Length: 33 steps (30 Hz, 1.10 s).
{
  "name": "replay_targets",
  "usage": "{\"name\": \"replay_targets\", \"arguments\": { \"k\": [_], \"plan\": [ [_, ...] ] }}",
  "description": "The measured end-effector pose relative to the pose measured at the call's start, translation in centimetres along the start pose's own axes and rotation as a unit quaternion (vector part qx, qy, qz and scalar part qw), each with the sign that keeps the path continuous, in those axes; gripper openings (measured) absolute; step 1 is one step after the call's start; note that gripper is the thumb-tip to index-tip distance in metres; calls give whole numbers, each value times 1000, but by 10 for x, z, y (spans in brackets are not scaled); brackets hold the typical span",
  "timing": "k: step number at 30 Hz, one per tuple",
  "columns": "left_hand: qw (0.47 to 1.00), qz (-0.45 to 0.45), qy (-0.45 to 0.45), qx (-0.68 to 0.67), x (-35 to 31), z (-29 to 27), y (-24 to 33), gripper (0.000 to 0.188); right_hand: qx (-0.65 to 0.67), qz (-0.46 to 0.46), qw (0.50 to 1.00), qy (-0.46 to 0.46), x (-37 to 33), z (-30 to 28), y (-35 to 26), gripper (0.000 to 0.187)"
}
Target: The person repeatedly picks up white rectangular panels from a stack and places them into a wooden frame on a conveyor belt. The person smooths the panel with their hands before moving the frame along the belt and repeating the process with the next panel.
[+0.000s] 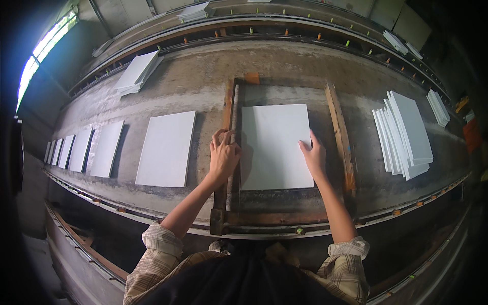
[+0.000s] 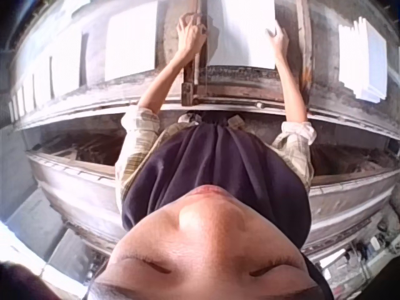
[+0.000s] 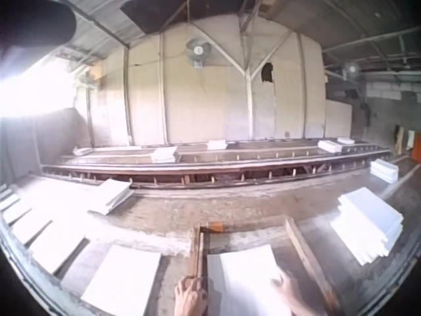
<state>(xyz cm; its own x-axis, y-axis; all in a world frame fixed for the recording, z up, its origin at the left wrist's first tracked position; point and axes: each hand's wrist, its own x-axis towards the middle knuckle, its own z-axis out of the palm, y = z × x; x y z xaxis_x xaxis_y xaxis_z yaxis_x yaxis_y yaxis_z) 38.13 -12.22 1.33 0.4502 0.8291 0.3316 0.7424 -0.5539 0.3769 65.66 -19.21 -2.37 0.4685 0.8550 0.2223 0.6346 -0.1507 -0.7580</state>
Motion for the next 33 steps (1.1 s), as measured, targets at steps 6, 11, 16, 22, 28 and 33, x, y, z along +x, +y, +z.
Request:
{"name": "replay_targets", "arguments": {
  "k": [6, 11, 16, 22, 28, 33],
  "plan": [
    [1000, 2, 4, -6, 2, 3, -2, 7, -130, -104, 984, 67, 4, 15, 22, 51],
    [1000, 2, 6, -30, 3, 4, -2, 7, -144, -147, 974, 97, 0, 16, 23, 49],
    [999, 8, 17, -39, 1, 6, -6, 5, -139, -128, 978, 89, -8, 16, 17, 49],
    [998, 24, 23, -44, -2, 4, -8, 3, -133, -125, 979, 85, -13, 14, 14, 50],
    [997, 27, 31, -60, -3, 4, -9, 3, -137, -129, 978, 90, -14, 14, 14, 50],
    [997, 32, 35, -55, -4, 4, -10, 3, -134, -124, 980, 82, -14, 13, 13, 49]
  ]
}}
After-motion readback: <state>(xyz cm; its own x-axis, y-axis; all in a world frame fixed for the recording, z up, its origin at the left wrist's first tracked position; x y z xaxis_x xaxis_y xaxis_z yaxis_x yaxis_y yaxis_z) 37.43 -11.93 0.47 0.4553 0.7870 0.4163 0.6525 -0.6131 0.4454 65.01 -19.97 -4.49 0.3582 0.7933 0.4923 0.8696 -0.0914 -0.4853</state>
